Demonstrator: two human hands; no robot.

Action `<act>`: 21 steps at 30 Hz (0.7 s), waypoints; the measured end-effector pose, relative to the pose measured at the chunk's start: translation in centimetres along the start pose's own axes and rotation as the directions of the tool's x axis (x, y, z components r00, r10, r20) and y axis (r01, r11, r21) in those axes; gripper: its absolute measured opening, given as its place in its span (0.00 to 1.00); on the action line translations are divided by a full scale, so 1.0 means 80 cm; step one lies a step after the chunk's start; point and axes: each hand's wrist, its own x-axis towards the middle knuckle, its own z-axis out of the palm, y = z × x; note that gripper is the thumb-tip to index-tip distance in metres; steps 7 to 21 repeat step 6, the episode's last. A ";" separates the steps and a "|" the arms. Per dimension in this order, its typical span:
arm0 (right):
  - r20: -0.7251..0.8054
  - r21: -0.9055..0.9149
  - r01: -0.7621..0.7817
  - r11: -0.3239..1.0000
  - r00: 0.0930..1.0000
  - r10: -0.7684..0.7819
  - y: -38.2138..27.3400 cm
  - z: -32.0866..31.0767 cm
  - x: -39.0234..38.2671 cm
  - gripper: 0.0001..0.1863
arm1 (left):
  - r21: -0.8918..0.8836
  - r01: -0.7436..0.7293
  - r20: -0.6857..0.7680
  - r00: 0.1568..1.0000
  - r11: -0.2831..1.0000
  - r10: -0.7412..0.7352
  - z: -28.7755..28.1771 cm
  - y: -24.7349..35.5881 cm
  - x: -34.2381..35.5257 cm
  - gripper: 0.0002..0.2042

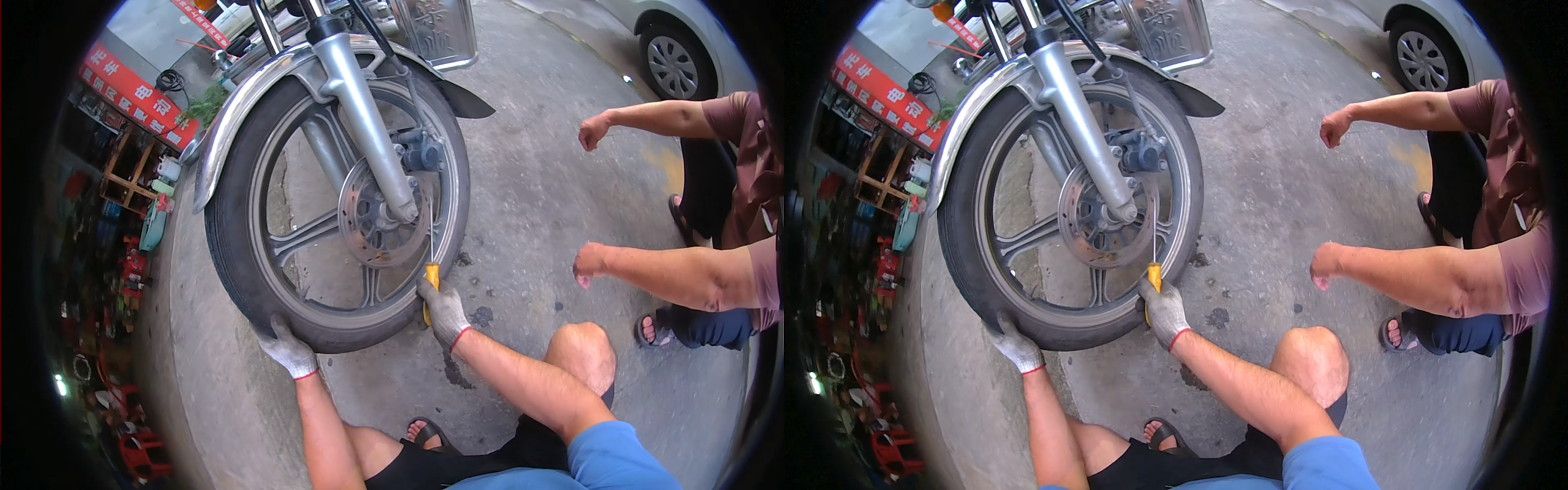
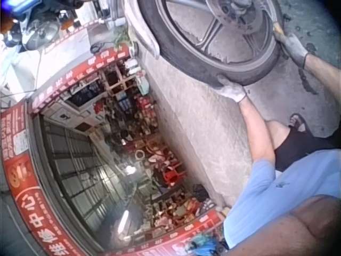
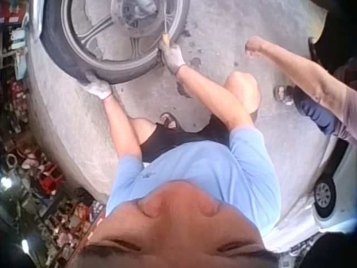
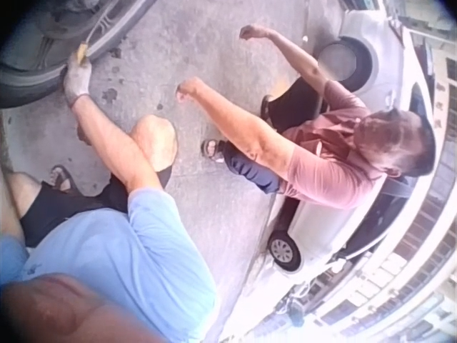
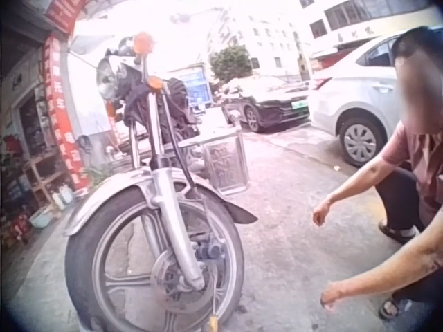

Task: The person uses a screwdriver to manipulate the brake caliper and wheel assembly of a motorcycle while another person observes.

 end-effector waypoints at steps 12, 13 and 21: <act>-0.001 0.063 -0.016 0.998 1.000 0.016 0.001 0.004 0.005 0.15 | -0.051 -0.028 0.061 0.998 0.998 0.031 -0.004 -0.011 0.004 0.27; -0.001 0.063 -0.016 0.998 1.000 0.016 0.001 0.004 0.005 0.15 | -0.051 -0.028 0.061 0.998 0.998 0.031 -0.004 -0.011 0.004 0.27; -0.001 0.063 -0.016 0.998 1.000 0.016 0.001 0.004 0.005 0.15 | -0.051 -0.028 0.061 0.998 0.998 0.031 -0.004 -0.011 0.004 0.27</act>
